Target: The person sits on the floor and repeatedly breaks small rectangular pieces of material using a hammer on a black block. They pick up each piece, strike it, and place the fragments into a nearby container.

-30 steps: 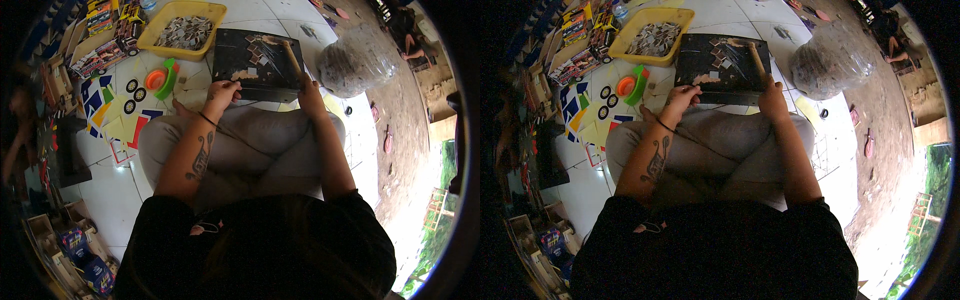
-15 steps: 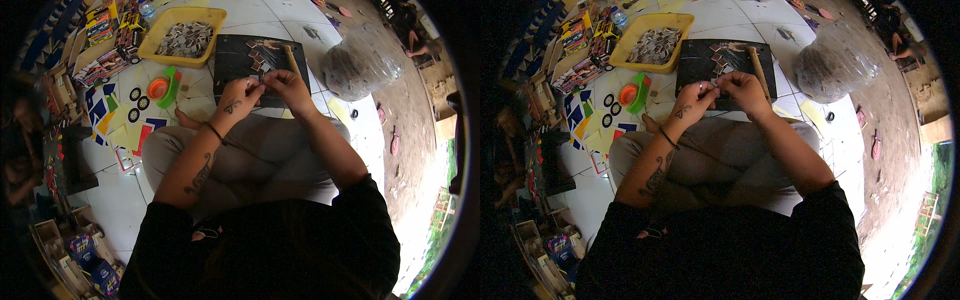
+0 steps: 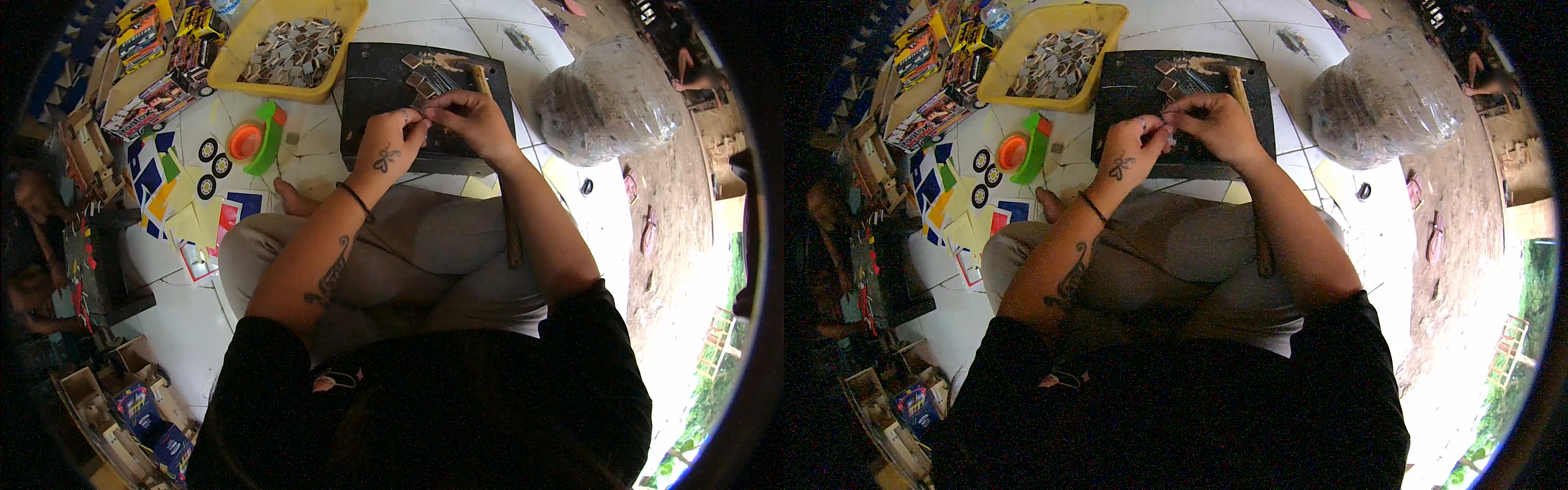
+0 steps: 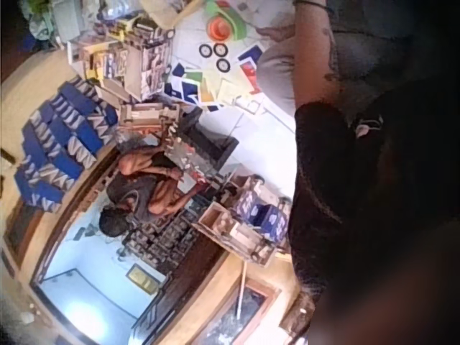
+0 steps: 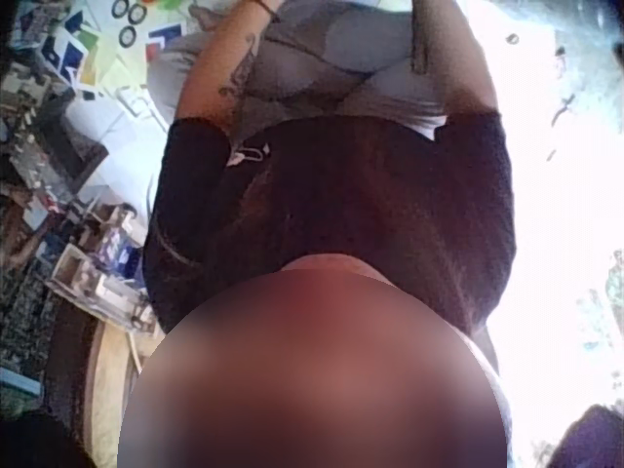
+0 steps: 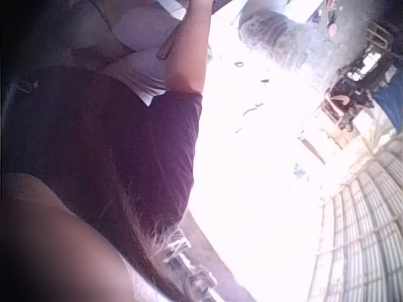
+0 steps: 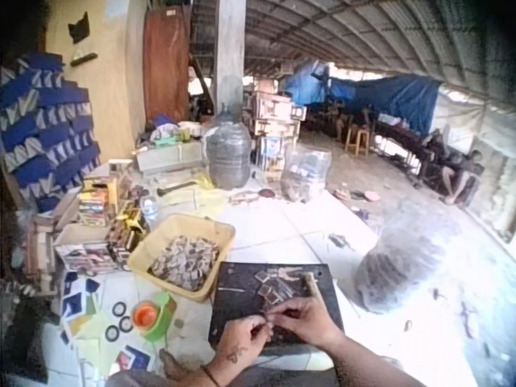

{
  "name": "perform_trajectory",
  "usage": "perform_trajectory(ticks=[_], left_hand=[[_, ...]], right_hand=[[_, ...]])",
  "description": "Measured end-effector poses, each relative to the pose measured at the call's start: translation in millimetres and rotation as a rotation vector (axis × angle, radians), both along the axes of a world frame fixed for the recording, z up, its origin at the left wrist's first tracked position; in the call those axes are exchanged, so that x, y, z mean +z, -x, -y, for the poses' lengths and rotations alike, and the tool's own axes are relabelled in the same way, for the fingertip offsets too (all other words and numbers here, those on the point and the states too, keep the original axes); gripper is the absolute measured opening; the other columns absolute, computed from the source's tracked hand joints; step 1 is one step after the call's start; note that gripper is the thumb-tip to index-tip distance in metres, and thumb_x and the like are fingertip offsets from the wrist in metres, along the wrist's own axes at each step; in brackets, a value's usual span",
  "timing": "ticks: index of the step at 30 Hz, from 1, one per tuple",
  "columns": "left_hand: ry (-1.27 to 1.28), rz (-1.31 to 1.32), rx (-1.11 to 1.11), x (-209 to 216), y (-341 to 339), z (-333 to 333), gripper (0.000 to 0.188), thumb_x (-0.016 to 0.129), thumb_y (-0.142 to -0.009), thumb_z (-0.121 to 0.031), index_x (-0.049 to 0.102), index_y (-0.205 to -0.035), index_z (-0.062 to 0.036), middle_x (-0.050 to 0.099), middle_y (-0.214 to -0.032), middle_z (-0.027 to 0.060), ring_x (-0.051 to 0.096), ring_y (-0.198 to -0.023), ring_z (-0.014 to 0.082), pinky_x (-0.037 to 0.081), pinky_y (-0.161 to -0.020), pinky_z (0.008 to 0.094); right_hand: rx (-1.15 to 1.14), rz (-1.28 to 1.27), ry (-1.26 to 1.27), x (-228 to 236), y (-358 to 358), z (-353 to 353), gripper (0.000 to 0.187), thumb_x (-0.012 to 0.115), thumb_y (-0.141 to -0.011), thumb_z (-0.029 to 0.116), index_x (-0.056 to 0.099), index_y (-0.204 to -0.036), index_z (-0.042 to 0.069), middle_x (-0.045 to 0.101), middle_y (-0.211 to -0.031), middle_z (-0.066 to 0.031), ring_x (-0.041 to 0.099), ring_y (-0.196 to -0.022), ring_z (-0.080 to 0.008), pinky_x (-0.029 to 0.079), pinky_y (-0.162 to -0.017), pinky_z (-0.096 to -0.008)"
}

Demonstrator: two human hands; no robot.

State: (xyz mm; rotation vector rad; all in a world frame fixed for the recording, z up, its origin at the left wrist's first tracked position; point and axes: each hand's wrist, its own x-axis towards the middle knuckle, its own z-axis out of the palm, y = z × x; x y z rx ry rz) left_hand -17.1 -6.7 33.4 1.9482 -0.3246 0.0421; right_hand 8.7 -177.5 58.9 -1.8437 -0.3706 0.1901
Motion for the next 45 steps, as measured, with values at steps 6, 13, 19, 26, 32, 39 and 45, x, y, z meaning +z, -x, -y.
perform_trajectory(ticks=[6, 13, 19, 26, 32, 39, 45], left_hand=[[-0.060, 0.119, 0.066, 0, -2, -2, 0.021, 0.066, -0.081, -0.020, 0.065, -0.087, -0.0008, 0.064, -0.071, 0.0096, 0.062, -0.069, 0.0234, 0.047, -0.064, 0.0336], [-0.534, 0.264, 0.336, -14, -1, -5, 0.038, 0.075, -0.068, -0.041, 0.066, -0.089, -0.0107, 0.053, -0.100, 0.0068, 0.046, -0.100, 0.0277, 0.035, -0.085, 0.0435], [-0.387, 0.216, 0.218, -17, -5, -4, 0.031, 0.077, -0.069, -0.034, 0.064, -0.087, -0.0137, 0.061, -0.089, 0.0049, 0.054, -0.091, 0.0252, 0.033, -0.083, 0.0416], [-0.346, 0.321, 0.145, -17, -8, -9, 0.018, 0.073, -0.069, -0.011, 0.066, -0.085, -0.0131, 0.065, -0.080, 0.0019, 0.058, -0.084, 0.0214, 0.031, -0.082, 0.0378], [-0.280, 0.158, 0.115, -21, -15, -16, 0.013, 0.076, -0.068, -0.017, 0.067, -0.077, -0.0128, 0.065, -0.073, 0.0014, 0.058, -0.082, 0.0214, 0.032, -0.082, 0.0378], [-0.377, 0.246, 0.140, -23, -15, -16, 0.015, 0.075, -0.071, -0.024, 0.067, -0.078, -0.0132, 0.065, -0.075, 0.0026, 0.060, -0.076, 0.0212, 0.035, -0.080, 0.0390], [-0.353, 0.256, 0.132, -24, -16, -17, 0.015, 0.075, -0.071, -0.022, 0.068, -0.078, -0.0120, 0.065, -0.074, 0.0032, 0.060, -0.077, 0.0223, 0.034, -0.080, 0.0389]], right_hand=[[-0.027, 0.064, -0.020, 1, 1, -5, 0.012, 0.067, -0.083, 0.008, 0.069, -0.092, 0.001, 0.067, -0.083, -0.0047, 0.060, -0.077, -0.0103, 0.048, -0.074, -0.0255], [-0.270, 0.001, -0.138, -5, -6, 2, 0.011, 0.065, -0.085, 0.008, 0.067, -0.093, 0.001, 0.066, -0.080, -0.0018, 0.058, -0.071, -0.0079, 0.046, -0.065, -0.0224], [-0.264, 0.104, 0.090, -9, -4, -1, 0.011, 0.067, -0.085, 0.010, 0.065, -0.091, 0.001, 0.066, -0.079, -0.0020, 0.058, -0.071, -0.0068, 0.046, -0.065, -0.0218], [-0.230, 0.247, 0.194, -6, 0, -6, 0.009, 0.068, -0.083, 0.008, 0.064, -0.087, 0.001, 0.065, -0.078, -0.0019, 0.057, -0.069, -0.0055, 0.046, -0.063, -0.0218], [-0.123, 0.300, 0.240, -2, 6, -16, 0.008, 0.068, -0.083, 0.006, 0.064, -0.087, 0.001, 0.066, -0.078, -0.0037, 0.060, -0.071, -0.0075, 0.048, -0.065, -0.0238], [-0.117, 0.290, 0.322, 4, 10, -20, 0.009, 0.067, -0.083, 0.006, 0.064, -0.089, 0.000, 0.067, -0.079, -0.0066, 0.061, -0.072, -0.0103, 0.049, -0.065, -0.0251], [-0.107, 0.345, 0.300, 1, 8, -21, 0.010, 0.066, -0.080, 0.006, 0.065, -0.089, 0.003, 0.068, -0.078, -0.0129, 0.068, -0.068, -0.0208, 0.051, -0.061, -0.0304]])
